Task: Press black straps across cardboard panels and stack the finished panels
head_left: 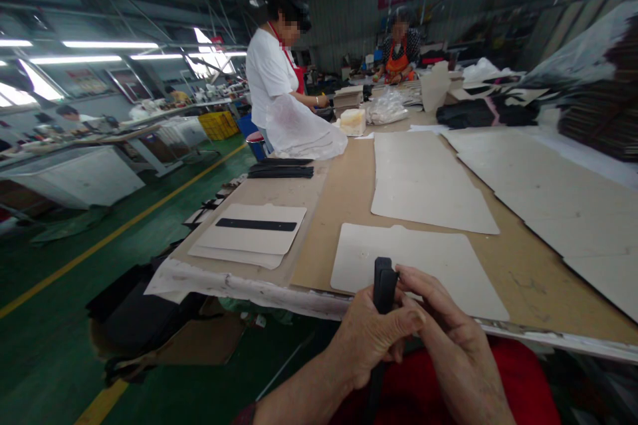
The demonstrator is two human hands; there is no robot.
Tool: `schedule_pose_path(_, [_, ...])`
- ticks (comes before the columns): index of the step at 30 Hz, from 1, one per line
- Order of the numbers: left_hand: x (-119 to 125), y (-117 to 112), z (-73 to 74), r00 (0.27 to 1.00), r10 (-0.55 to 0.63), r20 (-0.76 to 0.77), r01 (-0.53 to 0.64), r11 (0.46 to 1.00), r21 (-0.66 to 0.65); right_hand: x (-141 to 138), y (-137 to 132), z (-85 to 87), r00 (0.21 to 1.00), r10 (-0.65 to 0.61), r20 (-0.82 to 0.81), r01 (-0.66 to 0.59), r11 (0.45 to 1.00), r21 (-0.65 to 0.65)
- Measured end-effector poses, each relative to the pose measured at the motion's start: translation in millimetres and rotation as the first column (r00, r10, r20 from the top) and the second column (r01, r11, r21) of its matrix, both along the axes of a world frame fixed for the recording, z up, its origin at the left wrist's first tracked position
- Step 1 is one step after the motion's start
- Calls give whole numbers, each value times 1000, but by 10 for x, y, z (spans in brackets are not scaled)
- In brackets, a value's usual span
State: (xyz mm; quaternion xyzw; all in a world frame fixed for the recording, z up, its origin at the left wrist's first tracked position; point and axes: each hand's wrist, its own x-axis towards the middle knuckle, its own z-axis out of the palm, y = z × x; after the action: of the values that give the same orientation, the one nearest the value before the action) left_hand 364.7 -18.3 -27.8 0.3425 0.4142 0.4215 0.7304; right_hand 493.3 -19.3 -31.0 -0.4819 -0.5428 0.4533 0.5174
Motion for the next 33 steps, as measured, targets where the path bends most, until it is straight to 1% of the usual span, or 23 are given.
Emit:
schedule_pose_path(2, [-1,3,-6,1000,-2,9,2,1000,0,5,-5,-12,1000,-20,13,20,999,30])
schedule_pose_path(5, [-10,10,-39,1000,-7,10,7,1000,-6,27,-17,-23,996,-76,-49,76,997,3])
schedule_pose_path(7, [-22,15,-64,1000,-19,-2,19,1000,-3,55,-18,-4,993,-39,-116,32,998,-62])
schedule_pose_path(8, [-30,17,-72,1000,-30,-8,30,1000,3,74,-13,18,992,7,-125,-19,995,-97])
schedule_pose_path(9, [-39,18,-74,999,-49,-11,49,999,15,96,-4,48,993,67,-100,-79,989,-126])
schedule_pose_path(11, [-62,20,-65,993,-118,-24,120,991,55,153,25,124,975,216,47,-207,967,-147])
schedule_pose_path(13, [-102,22,-40,975,-214,-63,219,972,86,241,66,191,910,334,246,-314,942,-118])
schedule_pose_path(14, [-133,24,-25,960,-260,-101,269,959,91,305,92,208,872,363,329,-350,931,-101])
schedule_pose_path(15, [-174,28,-8,942,-298,-153,312,947,81,387,120,211,845,365,391,-365,928,-79])
schedule_pose_path(16, [-229,34,9,922,-326,-210,345,937,61,487,153,197,837,328,437,-342,938,-51])
schedule_pose_path(17, [-297,43,28,900,-344,-268,367,930,37,607,190,171,844,255,472,-279,960,-21])
schedule_pose_path(19, [-470,72,69,856,-354,-378,381,925,-4,882,272,93,855,66,514,-87,996,18])
schedule_pose_path(20, [-570,93,89,836,-350,-423,379,925,-18,1023,313,53,849,-22,528,16,1000,16])
schedule_pose_path(21, [-671,119,107,818,-338,-466,371,928,-23,1153,351,19,834,-83,545,105,994,-9])
schedule_pose_path(22, [-769,149,120,799,-322,-507,361,932,-22,1264,385,-7,819,-113,563,170,984,-50])
schedule_pose_path(24, [-933,224,129,767,-280,-577,336,942,-9,1400,442,-31,799,-97,593,220,966,-138])
schedule_pose_path(25, [-989,268,127,758,-253,-601,316,949,0,1422,470,-33,797,-84,598,226,960,-167])
schedule_pose_path(27, [-1041,367,114,744,-178,-644,255,967,28,1393,535,-28,799,-68,598,219,958,-184])
schedule_pose_path(30, [-990,528,97,697,-18,-717,122,988,94,1276,663,-31,791,-94,604,235,959,-159])
schedule_pose_path(32, [-916,629,91,633,98,-768,29,988,151,1223,751,-53,772,-115,625,251,959,-134])
schedule_pose_path(33, [-881,673,88,596,137,-791,1,985,172,1212,789,-68,762,-121,636,256,958,-125])
